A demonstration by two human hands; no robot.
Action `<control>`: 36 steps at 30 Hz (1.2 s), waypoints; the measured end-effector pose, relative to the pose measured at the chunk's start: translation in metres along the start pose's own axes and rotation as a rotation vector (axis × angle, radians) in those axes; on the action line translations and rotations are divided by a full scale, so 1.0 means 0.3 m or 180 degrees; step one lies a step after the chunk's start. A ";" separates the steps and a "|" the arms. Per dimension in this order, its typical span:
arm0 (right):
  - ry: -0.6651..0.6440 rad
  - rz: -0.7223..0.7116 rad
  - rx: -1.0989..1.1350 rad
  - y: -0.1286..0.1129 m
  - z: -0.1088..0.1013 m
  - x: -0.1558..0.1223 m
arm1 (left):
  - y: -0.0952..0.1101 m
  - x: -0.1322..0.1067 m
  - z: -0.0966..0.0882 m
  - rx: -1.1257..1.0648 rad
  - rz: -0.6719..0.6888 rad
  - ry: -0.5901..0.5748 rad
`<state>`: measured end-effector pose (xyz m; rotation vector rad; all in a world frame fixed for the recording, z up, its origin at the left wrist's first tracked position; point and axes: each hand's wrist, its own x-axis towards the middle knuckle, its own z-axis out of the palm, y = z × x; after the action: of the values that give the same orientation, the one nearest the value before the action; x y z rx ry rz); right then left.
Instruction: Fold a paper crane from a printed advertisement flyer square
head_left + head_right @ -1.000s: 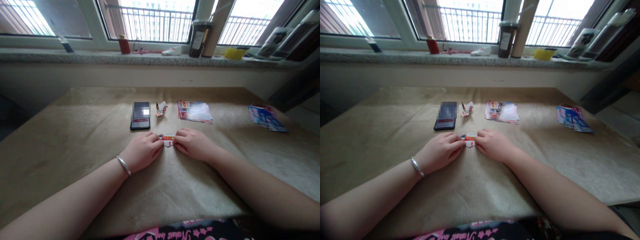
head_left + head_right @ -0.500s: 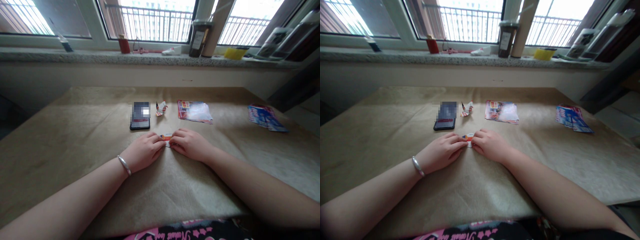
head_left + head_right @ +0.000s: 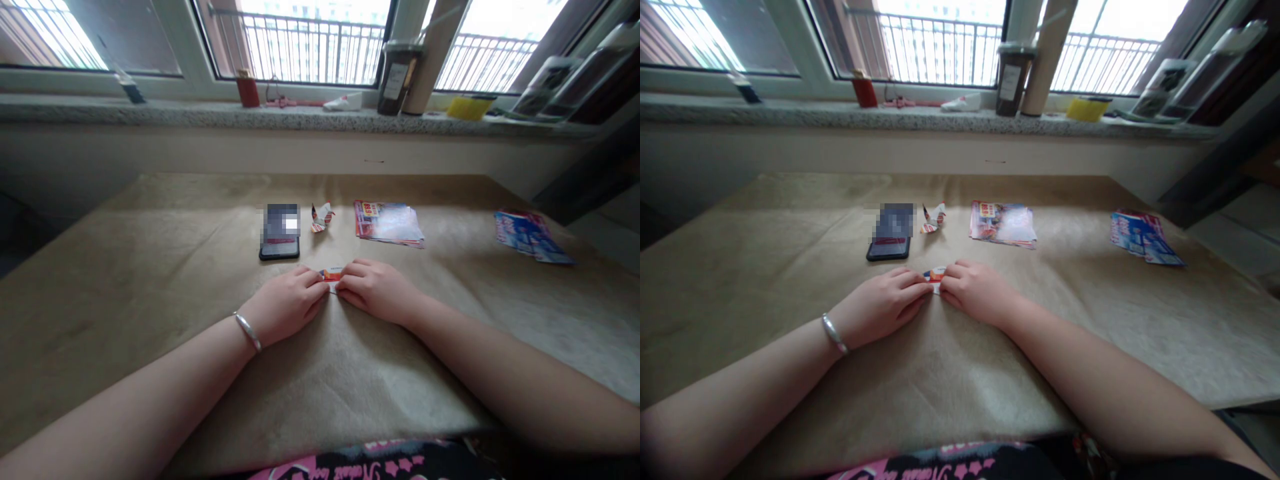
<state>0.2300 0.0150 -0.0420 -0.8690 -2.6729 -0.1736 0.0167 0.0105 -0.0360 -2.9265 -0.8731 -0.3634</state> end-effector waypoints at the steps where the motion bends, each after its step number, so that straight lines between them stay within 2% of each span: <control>1: -0.0003 0.0002 -0.0053 -0.004 -0.001 0.001 | 0.001 0.000 -0.001 0.0005 -0.0004 -0.0007; 11: -0.0083 0.0146 -0.0140 -0.018 0.005 0.003 | 0.001 -0.001 -0.001 0.0036 -0.0038 -0.0011; 21: -0.0059 0.0625 0.0227 -0.023 0.009 0.013 | 0.006 0.001 -0.012 0.0037 -0.0081 0.0053; 28: -0.0177 0.0992 0.0506 -0.015 0.021 0.023 | 0.007 -0.001 -0.015 -0.0001 -0.0009 -0.0048; 36: -0.0113 0.1161 0.0876 0.002 0.038 0.020 | 0.005 -0.005 -0.014 0.0073 0.0123 -0.0085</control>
<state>0.2228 0.0213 -0.0506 -1.2475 -2.4353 0.2893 0.0153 0.0078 -0.0322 -2.9291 -0.8171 -0.3105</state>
